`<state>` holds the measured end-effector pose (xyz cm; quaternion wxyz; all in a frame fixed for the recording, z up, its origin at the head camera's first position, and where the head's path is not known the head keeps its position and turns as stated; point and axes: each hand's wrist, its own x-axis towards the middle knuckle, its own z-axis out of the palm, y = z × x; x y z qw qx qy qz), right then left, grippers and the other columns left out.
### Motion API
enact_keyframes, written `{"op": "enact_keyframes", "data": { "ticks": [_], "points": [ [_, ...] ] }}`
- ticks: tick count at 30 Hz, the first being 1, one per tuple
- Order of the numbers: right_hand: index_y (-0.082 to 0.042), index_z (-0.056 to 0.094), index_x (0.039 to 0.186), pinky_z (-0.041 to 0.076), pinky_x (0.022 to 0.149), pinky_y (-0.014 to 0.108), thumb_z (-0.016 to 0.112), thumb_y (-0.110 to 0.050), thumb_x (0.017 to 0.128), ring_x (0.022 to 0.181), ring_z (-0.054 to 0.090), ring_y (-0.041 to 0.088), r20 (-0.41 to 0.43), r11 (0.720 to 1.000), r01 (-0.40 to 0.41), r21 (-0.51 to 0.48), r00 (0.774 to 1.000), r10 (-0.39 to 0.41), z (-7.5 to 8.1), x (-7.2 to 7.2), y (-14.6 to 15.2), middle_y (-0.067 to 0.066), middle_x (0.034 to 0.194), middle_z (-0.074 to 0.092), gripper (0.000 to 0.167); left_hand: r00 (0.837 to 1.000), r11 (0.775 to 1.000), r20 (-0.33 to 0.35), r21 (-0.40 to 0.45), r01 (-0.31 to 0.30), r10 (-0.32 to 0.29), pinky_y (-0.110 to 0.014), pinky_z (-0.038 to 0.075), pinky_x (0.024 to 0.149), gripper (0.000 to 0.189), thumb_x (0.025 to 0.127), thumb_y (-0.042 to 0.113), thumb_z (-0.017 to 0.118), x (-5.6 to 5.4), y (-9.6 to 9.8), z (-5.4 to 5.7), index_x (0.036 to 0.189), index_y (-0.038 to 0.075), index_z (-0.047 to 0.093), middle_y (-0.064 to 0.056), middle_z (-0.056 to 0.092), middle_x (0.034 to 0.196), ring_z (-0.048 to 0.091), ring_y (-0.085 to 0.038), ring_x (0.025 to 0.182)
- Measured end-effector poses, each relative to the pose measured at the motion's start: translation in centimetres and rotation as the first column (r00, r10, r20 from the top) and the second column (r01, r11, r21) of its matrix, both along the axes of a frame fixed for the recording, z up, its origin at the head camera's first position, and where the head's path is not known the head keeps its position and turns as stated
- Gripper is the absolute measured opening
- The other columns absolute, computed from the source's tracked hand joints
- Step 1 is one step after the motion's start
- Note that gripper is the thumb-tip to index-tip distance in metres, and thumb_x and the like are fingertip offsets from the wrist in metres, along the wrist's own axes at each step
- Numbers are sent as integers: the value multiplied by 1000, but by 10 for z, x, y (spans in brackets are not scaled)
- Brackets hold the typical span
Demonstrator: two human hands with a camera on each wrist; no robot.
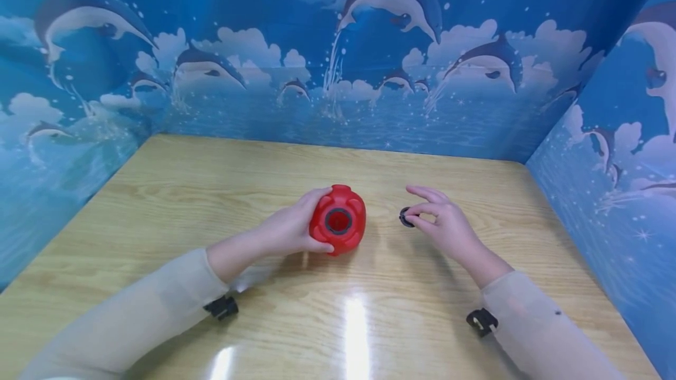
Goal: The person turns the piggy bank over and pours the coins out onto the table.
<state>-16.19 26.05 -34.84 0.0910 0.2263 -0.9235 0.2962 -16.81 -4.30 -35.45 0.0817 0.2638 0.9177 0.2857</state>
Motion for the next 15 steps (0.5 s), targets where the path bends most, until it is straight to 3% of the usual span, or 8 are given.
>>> {"op": "enact_keyframes", "data": {
  "ticks": [9,15],
  "points": [
    [-6,72,94,48,76,47,67,-7,85,126,38,38,18,1000,22,21,1000,-22,-4,-2,8,13,137,47,10,1000,1000,-3,2,3,-3,-29,51,81,102,69,40,81,0,1,0,146,15,20,-1,38,136,44,-15,116],
    [-8,73,94,49,67,30,67,-10,86,125,39,38,53,999,38,33,998,-40,-6,-3,12,12,136,47,10,1000,1000,-8,5,7,-7,-29,51,81,102,69,40,81,0,0,0,146,15,20,-2,38,136,44,-15,117]
  ]
}}
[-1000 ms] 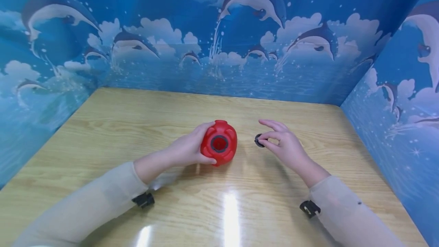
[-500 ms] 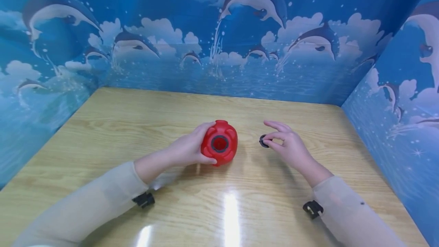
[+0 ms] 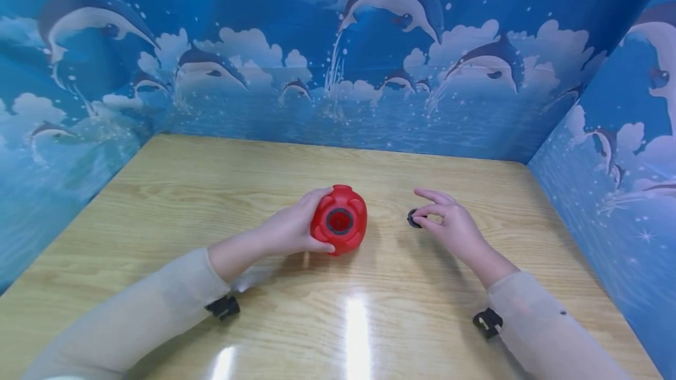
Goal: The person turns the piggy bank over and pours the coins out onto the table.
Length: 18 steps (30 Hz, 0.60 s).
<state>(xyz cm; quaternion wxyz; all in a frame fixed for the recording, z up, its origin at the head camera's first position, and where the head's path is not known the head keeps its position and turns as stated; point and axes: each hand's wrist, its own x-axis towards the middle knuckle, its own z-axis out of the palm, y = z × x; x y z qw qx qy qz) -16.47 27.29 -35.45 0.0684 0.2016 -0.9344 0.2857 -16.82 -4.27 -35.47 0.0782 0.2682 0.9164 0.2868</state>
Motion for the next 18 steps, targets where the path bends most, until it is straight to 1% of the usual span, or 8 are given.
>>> {"op": "enact_keyframes", "data": {
  "ticks": [1,3,8,12,18],
  "points": [
    [-8,73,94,49,66,27,67,-10,86,125,39,38,8,1000,3,3,1000,-3,0,0,1,12,137,47,10,1000,1000,-1,0,0,0,-29,51,81,102,69,40,81,0,0,0,146,15,20,-2,38,136,44,-15,117],
    [-7,72,95,49,66,27,66,-10,87,125,39,39,23,1000,8,6,1000,-8,-1,-1,3,13,137,47,10,1000,1000,-3,0,1,-1,-29,51,81,101,69,40,81,0,0,0,146,14,20,-2,38,136,44,-15,116],
    [-6,72,96,49,69,34,65,-8,87,124,40,40,36,1000,16,23,999,-17,-3,-3,7,15,137,46,11,1000,1000,1,-7,-8,8,-30,51,80,102,69,40,81,0,1,-1,146,15,20,-2,38,136,44,-16,116],
    [-6,72,97,49,72,38,65,-6,87,124,39,40,56,999,23,30,998,-25,-4,-4,9,14,138,45,12,1000,1000,2,-10,-11,11,-29,51,80,102,69,40,82,1,2,-1,146,15,20,-2,38,137,45,-16,116],
    [-4,71,98,48,77,48,64,-6,87,124,38,41,79,1000,21,16,997,-22,-3,-5,12,16,138,44,13,1000,1000,1,-2,-8,8,-29,51,81,102,69,40,81,0,1,-1,146,14,20,-2,38,136,45,-16,116]
  ]
}}
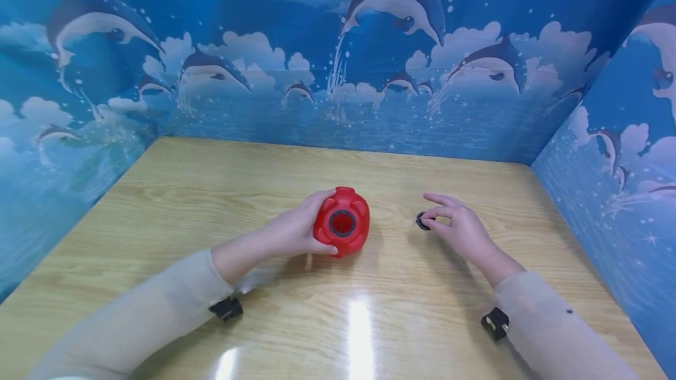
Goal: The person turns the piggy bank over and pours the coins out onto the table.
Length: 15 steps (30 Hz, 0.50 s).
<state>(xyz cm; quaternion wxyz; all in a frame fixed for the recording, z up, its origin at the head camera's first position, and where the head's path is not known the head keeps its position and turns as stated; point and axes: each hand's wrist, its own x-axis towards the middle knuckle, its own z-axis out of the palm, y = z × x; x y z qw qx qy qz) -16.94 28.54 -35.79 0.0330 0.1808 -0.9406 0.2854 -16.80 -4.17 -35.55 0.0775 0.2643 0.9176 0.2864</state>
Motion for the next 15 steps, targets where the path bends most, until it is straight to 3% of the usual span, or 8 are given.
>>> {"op": "enact_keyframes", "data": {
  "ticks": [15],
  "points": [
    [-4,72,96,46,76,47,66,-11,87,123,38,43,9,1000,10,21,1000,-11,-2,-4,8,19,136,45,12,1000,1000,12,-14,-9,9,-29,51,80,103,68,39,82,1,1,2,147,15,19,0,37,137,44,-15,116]
  ]
}}
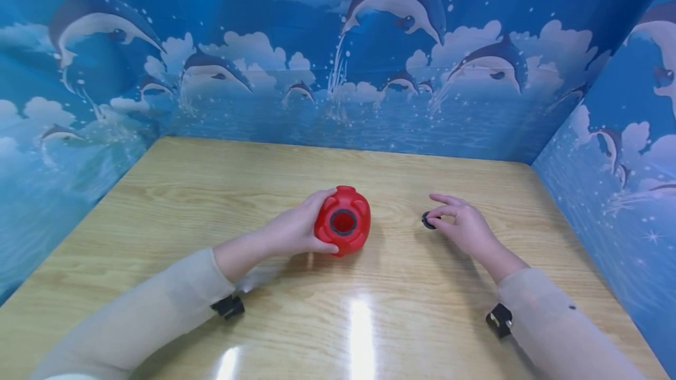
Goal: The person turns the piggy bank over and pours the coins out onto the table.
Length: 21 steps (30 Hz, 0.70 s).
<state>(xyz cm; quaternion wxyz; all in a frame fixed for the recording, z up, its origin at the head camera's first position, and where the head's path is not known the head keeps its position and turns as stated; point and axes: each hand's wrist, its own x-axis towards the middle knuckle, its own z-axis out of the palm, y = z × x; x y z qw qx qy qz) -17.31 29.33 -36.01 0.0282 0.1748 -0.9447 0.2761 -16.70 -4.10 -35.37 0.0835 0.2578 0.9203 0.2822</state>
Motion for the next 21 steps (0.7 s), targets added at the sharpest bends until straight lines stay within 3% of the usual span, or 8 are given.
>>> {"op": "enact_keyframes", "data": {
  "ticks": [21],
  "points": [
    [-2,71,94,44,84,53,65,-7,86,120,39,47,89,996,43,80,995,-50,-5,-7,10,26,135,43,11,1000,1000,-14,0,14,-14,-30,51,80,102,69,39,82,0,0,0,147,15,20,-1,37,137,44,-16,116]
  ]
}}
